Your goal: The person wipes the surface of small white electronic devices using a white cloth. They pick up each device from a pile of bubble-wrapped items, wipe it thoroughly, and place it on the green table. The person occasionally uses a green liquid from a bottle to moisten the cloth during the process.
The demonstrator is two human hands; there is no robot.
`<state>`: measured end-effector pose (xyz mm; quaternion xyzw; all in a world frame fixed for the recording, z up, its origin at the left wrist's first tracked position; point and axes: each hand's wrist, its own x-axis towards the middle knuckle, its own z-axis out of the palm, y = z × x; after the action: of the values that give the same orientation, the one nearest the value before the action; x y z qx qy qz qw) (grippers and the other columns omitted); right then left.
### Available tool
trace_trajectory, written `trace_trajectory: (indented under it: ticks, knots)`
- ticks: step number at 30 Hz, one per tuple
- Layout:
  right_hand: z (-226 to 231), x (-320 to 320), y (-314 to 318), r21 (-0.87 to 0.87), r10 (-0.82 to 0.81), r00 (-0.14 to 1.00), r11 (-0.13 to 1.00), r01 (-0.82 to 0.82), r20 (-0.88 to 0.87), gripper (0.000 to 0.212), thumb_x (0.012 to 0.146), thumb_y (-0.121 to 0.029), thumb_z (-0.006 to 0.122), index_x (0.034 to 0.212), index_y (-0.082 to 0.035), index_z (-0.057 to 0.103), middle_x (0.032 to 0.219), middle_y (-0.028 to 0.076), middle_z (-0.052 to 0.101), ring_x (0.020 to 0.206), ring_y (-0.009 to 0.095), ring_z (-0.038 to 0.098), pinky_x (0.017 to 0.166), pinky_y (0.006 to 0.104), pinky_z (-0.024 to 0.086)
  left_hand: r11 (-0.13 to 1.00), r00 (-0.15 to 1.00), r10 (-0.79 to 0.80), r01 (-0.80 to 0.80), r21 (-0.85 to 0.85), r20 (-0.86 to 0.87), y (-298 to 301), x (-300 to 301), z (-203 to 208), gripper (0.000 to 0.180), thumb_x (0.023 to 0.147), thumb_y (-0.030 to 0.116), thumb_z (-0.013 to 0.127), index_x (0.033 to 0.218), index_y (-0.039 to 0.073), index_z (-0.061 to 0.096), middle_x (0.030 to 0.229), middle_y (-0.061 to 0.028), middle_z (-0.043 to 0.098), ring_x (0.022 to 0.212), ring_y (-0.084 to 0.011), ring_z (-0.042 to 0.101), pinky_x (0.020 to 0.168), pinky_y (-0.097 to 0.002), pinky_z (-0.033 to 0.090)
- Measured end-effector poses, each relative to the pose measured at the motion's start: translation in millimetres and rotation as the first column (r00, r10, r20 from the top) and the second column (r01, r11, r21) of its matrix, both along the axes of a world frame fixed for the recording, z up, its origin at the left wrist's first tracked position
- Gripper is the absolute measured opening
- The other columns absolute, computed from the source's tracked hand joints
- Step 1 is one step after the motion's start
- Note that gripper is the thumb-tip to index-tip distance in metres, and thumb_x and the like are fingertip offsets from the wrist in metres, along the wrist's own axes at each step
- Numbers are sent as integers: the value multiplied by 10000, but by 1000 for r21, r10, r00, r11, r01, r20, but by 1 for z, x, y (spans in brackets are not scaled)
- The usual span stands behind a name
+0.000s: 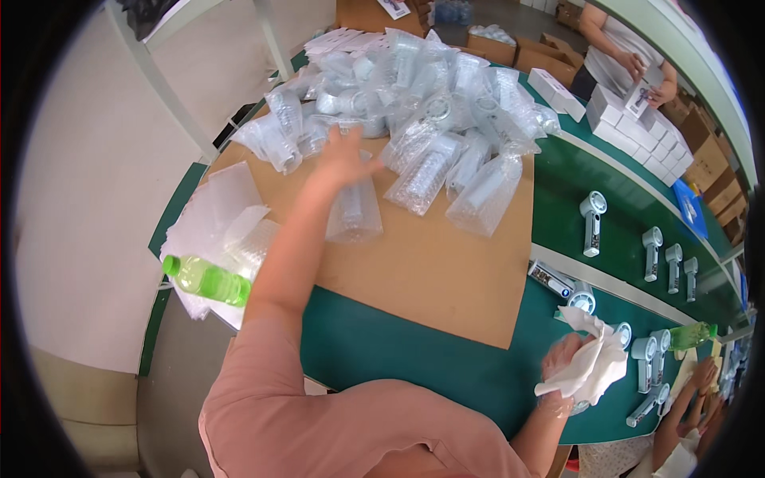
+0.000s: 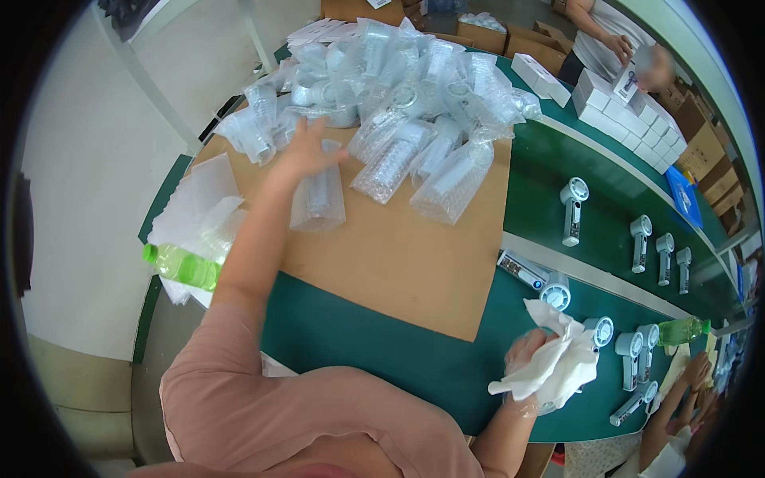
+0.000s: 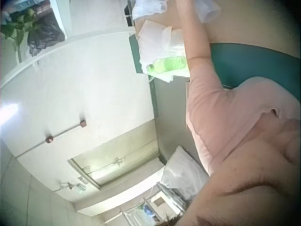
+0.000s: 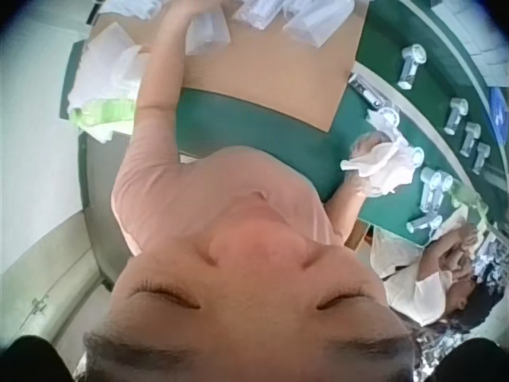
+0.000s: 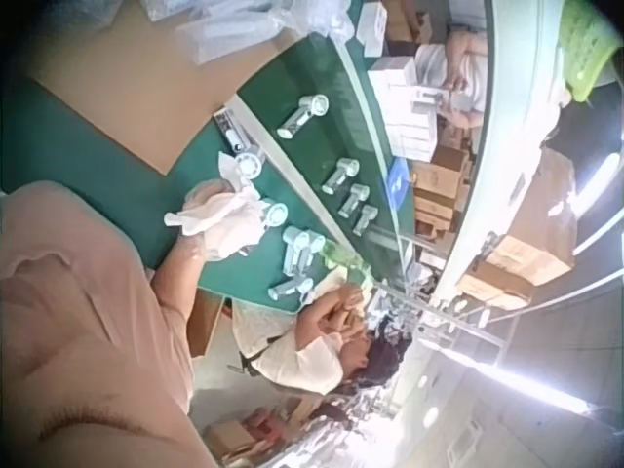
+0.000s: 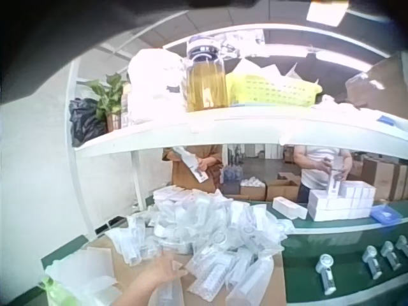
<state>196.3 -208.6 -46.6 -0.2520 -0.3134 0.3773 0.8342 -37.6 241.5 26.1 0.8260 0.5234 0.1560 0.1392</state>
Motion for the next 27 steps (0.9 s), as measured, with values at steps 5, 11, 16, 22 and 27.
trace_trajectory:
  ticks: [5,11,16,22,27]
  knots:
    - [7,8,-2,99,150,986,985,-143,-69,338,985,-437,376,1026,-172,582,653,40,419,488,186,394,390,322,288,967,985,-96,126,220,-141,-68,-15,-67,573,808,168,623,1350,102,448,1456,-320,247,1349,-489,248,1086,-509,302]
    - [43,-6,3,61,146,919,989,-133,-367,498,891,-562,470,851,-72,548,666,105,510,495,214,470,411,329,362,901,990,-129,138,412,-49,-6,-3,-55,415,826,94,591,1237,60,540,1291,-298,475,1198,-449,461,1020,-482,371]
    - [59,-12,-11,180,159,774,982,-60,-613,532,867,-570,484,1063,-81,560,775,79,566,619,218,517,513,307,408,750,684,-655,537,387,321,-118,105,13,440,806,151,682,1212,44,549,1241,-203,558,1138,-365,534,937,-424,446]
    - [49,11,-26,246,121,893,969,-12,-434,591,901,-511,459,1283,-61,480,1191,158,570,1094,341,541,900,467,470,512,482,-856,842,169,188,-241,287,-14,512,810,315,686,1231,62,541,1126,-212,616,1064,-363,582,902,-433,461]
    - [56,20,-25,293,220,845,953,-79,-488,592,908,-512,440,1329,-97,460,1362,178,462,1271,424,400,995,572,402,588,578,-809,803,-97,-109,-249,370,-43,484,812,377,660,1195,99,561,1049,-203,644,994,-357,612,848,-430,476]
